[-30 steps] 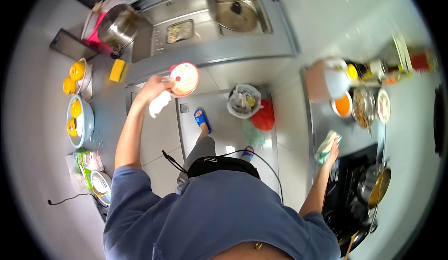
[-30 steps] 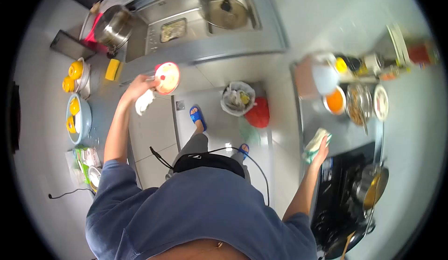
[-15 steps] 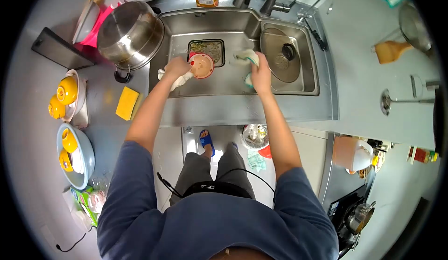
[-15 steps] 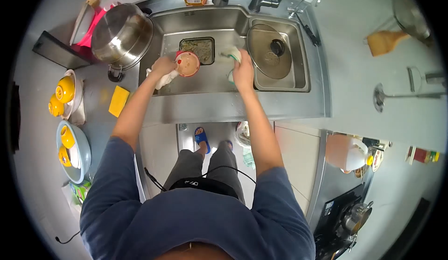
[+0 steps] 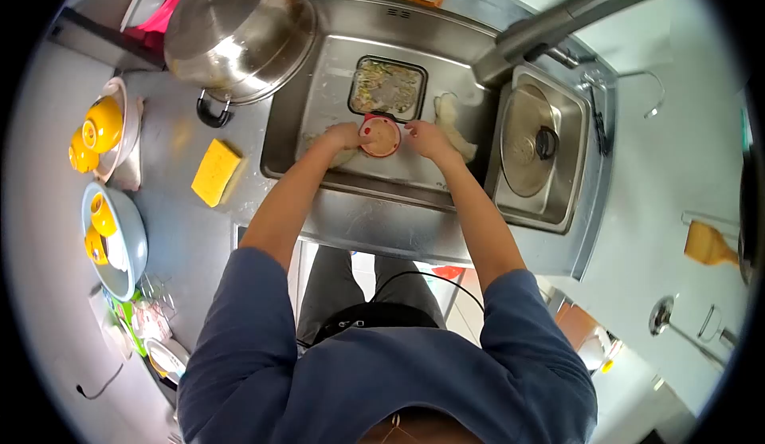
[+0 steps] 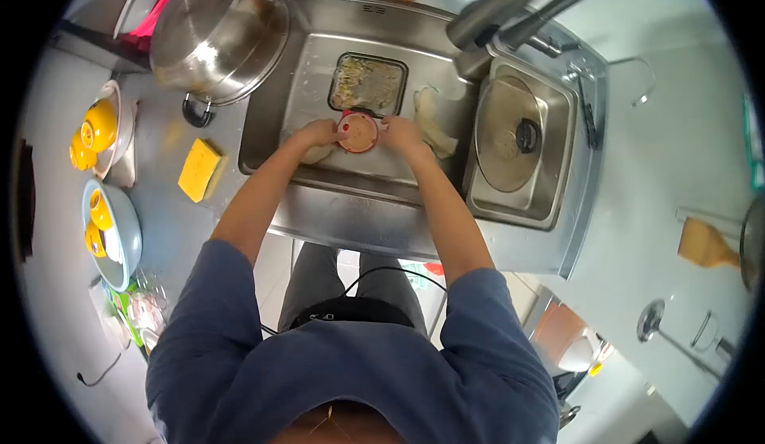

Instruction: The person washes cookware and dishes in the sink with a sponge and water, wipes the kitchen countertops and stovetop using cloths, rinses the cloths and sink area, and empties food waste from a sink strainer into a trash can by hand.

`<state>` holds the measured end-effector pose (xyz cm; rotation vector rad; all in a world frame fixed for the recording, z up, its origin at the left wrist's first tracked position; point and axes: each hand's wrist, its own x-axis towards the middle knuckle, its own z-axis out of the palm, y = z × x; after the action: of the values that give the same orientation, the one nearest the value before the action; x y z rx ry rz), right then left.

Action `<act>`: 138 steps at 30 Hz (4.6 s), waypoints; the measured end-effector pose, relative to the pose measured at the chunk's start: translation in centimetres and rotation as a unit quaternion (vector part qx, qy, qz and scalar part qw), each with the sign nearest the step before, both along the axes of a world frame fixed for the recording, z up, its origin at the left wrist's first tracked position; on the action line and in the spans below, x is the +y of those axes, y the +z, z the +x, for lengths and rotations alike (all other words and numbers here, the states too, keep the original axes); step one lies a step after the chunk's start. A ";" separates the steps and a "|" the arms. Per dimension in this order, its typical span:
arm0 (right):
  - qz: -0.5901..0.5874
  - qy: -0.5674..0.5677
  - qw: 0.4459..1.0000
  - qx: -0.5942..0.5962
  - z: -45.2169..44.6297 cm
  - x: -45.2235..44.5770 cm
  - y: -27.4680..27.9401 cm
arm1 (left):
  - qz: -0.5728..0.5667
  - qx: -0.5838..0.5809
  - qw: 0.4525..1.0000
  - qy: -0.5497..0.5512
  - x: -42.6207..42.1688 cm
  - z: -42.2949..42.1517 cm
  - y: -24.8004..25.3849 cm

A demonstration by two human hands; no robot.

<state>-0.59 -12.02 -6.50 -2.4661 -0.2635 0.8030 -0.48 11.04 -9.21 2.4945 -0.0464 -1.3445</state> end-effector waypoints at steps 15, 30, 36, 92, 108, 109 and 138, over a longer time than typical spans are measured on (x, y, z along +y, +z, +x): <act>0.311 -0.110 0.921 -0.208 5.3 8.2 8.7 | 0.013 -0.480 0.808 0.342 17.3 -16.1 18.1; -0.139 -0.012 0.901 -0.410 26.7 5.4 35.5 | -0.731 0.153 0.542 0.386 -7.3 15.0 28.2; -0.066 -0.024 0.949 -0.309 27.7 4.0 36.6 | -0.767 0.053 0.357 0.530 -10.9 18.2 25.6; 0.247 -0.139 0.941 -0.185 -0.2 0.5 2.5 | -0.585 0.265 0.565 0.518 -8.5 1.7 8.0; 0.280 0.132 0.902 -0.300 1.1 0.2 6.6 | -0.520 0.218 0.599 0.569 -8.5 2.0 9.4; 0.279 0.131 0.904 -0.298 1.5 0.0 7.2 | -0.503 0.259 0.604 0.561 -8.5 1.6 9.6; 0.313 -0.548 0.766 -0.125 5.1 -1.2 0.5 | -0.520 0.039 0.668 0.531 -8.1 0.0 9.3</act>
<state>4.52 -13.23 -6.01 -1.6134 0.6824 -0.1414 -0.45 2.89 0.07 1.0530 0.4578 -0.5521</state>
